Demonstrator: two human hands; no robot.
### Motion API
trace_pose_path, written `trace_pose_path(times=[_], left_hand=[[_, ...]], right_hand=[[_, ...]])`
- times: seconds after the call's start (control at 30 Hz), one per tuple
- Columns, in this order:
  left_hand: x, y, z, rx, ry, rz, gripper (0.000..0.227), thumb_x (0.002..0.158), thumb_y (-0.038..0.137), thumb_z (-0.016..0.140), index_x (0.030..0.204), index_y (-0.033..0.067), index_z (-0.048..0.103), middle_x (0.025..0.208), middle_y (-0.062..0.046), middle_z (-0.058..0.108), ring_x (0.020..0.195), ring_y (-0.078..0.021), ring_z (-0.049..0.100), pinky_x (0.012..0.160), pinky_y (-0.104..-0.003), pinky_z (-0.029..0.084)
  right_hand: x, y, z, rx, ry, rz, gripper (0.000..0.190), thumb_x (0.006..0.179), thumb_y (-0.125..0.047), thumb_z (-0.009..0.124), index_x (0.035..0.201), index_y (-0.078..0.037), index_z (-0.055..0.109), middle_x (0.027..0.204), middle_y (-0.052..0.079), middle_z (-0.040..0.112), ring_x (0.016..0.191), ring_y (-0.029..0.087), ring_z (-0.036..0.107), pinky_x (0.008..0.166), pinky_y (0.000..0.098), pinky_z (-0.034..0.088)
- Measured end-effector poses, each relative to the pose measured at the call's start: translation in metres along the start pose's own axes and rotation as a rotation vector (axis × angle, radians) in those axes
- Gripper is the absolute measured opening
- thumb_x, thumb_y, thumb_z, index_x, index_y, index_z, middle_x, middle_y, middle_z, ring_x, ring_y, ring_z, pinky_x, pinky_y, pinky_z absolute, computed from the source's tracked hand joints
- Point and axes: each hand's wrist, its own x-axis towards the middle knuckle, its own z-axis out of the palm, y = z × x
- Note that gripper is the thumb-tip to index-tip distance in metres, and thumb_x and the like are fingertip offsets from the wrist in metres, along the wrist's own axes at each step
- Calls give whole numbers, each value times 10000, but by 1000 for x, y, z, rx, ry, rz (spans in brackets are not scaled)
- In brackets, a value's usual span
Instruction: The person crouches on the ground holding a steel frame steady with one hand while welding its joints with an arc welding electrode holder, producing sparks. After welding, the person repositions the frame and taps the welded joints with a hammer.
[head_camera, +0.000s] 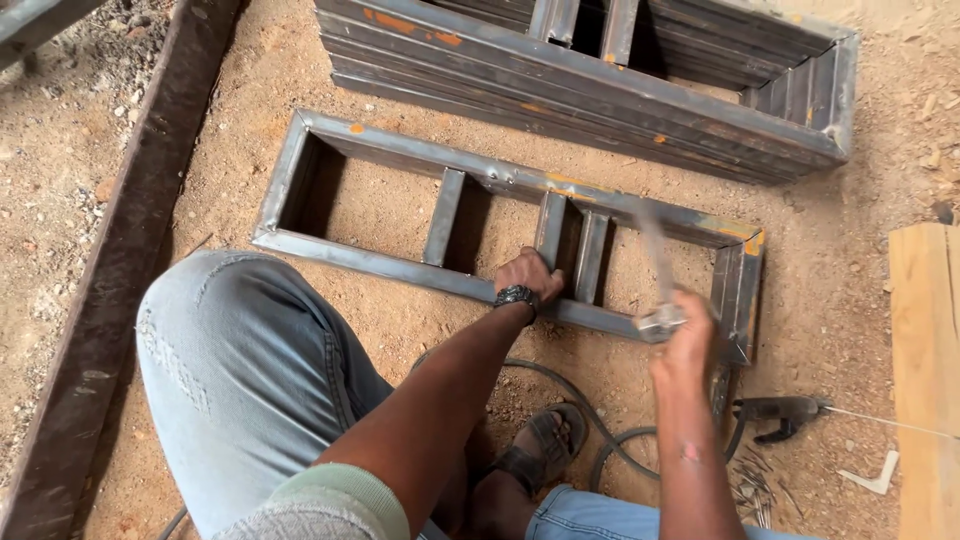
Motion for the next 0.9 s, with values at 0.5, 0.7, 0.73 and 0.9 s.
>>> trace_pose_path(times=[0.5, 0.7, 0.73, 0.9], left_hand=[[6, -5, 10, 46, 25, -4, 646, 901, 577, 627, 1202, 8, 568, 838, -87, 711, 728, -208, 699, 663, -389, 582], [7, 2, 8, 54, 2, 24, 638, 932, 546, 601, 1249, -7, 566, 877, -108, 731, 770, -224, 726, 689, -402, 608], [10, -1, 10, 29, 17, 18, 647, 910, 574, 616, 1221, 7, 592, 888, -112, 725, 781, -222, 719, 703, -392, 603], [12, -11, 18, 94, -13, 19, 741, 909, 678, 589, 1233, 12, 576, 907, -134, 698, 781, -233, 704, 678, -401, 605]], right_hand=[[30, 16, -35, 34, 118, -168, 240, 915, -179, 592, 1111, -45, 553, 760, 64, 641, 556, 180, 653, 511, 317, 603], [-9, 30, 26, 39, 294, -202, 314, 780, -24, 616, 1092, -50, 631, 823, 38, 677, 593, 165, 703, 538, 301, 630], [-6, 38, 30, -143, 70, -104, 336, 790, -15, 618, 1120, -76, 596, 791, 90, 666, 564, 178, 650, 490, 304, 561], [-6, 17, 17, -95, 8, 10, 248, 893, -90, 601, 1124, -8, 567, 777, 116, 622, 559, 197, 639, 505, 330, 573]])
